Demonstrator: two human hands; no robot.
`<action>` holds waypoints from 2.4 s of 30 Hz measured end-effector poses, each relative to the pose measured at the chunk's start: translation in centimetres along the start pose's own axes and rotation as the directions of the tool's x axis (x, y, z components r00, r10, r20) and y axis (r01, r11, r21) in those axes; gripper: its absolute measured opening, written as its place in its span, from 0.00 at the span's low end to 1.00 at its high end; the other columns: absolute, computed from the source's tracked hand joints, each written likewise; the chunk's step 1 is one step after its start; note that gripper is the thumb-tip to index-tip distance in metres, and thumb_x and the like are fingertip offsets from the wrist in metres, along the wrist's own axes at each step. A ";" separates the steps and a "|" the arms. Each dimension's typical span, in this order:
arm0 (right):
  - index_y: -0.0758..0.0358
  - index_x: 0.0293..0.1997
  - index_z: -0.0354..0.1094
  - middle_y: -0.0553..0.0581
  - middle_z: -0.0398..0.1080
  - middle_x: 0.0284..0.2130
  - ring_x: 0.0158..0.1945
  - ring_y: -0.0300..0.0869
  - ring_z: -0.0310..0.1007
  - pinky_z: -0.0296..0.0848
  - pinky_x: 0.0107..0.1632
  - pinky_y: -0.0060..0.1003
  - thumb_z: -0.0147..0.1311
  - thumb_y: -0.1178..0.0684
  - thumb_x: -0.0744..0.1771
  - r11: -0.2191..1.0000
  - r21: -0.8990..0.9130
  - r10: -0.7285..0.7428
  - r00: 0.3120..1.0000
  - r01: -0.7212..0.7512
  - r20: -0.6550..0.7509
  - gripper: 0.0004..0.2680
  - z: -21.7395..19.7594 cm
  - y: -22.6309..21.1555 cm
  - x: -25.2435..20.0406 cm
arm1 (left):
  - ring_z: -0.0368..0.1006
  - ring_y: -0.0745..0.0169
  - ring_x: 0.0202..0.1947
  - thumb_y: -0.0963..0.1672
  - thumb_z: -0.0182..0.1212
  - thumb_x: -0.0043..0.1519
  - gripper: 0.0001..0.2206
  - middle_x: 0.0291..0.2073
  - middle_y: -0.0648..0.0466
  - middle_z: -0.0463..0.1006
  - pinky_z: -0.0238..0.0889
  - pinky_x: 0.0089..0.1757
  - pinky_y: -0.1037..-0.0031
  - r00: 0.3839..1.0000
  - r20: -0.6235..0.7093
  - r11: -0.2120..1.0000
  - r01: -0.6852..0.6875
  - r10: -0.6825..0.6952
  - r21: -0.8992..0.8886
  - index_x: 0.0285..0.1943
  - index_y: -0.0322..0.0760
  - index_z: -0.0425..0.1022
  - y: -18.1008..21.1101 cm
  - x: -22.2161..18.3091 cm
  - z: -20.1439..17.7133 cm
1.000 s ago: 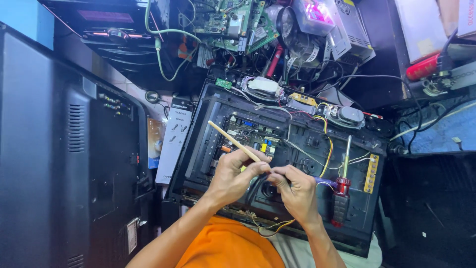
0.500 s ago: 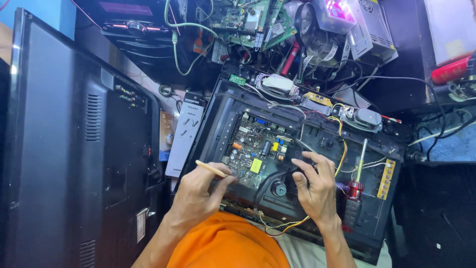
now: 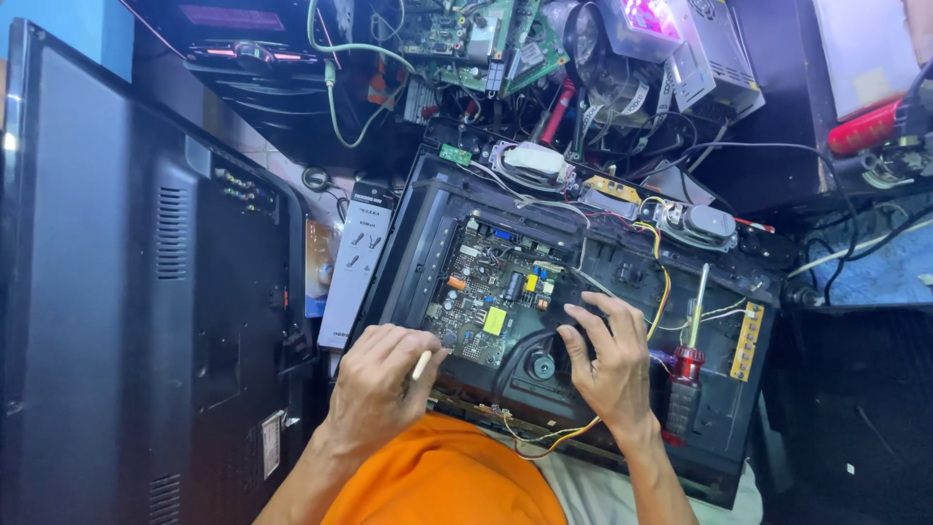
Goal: Repairing the internal components of a television by cleaning with a brush and manipulating wires
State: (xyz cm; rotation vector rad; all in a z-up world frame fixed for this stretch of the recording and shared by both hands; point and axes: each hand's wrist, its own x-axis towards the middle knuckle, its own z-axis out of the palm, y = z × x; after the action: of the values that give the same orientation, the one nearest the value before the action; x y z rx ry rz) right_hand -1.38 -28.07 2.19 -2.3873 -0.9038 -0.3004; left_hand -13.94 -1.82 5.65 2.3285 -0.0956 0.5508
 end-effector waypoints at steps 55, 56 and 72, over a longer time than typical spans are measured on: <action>0.55 0.64 0.70 0.52 0.71 0.40 0.49 0.48 0.71 0.62 0.58 0.50 0.47 0.45 0.72 0.936 -0.217 0.304 0.947 -0.276 0.108 0.15 -2.8 4.5 -1.6 | 0.77 0.44 0.29 0.50 0.54 0.71 0.13 0.34 0.52 0.77 0.69 0.31 0.50 0.567 0.822 0.995 0.104 -0.048 -0.014 0.43 0.40 0.75 5.3 0.2 7.8; 0.56 0.64 0.71 0.52 0.73 0.42 0.49 0.47 0.72 0.61 0.59 0.50 0.47 0.45 0.72 0.938 -0.201 0.310 0.944 -0.283 0.115 0.15 -2.9 4.5 -1.6 | 0.77 0.45 0.32 0.51 0.62 0.67 0.12 0.34 0.51 0.77 0.69 0.29 0.53 0.598 0.801 1.000 0.000 0.005 -0.006 0.43 0.40 0.75 5.4 -1.0 9.0; 0.60 0.63 0.71 0.55 0.71 0.37 0.37 0.46 0.68 0.68 0.49 0.42 0.47 0.58 0.72 0.945 -0.020 0.325 0.942 -0.327 -0.083 0.12 -5.7 3.4 -1.6 | 0.68 0.64 0.35 0.50 0.61 0.67 0.12 0.30 0.59 0.76 0.66 0.39 0.71 0.778 0.623 0.976 0.190 -0.084 -0.105 0.34 0.43 0.73 3.9 2.1 6.2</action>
State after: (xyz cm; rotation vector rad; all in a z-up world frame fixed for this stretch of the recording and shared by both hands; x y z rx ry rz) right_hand -0.38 -34.29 4.77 -2.4872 -0.4580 -0.2780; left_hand -10.66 -8.66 5.08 2.2383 -0.2627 -0.3083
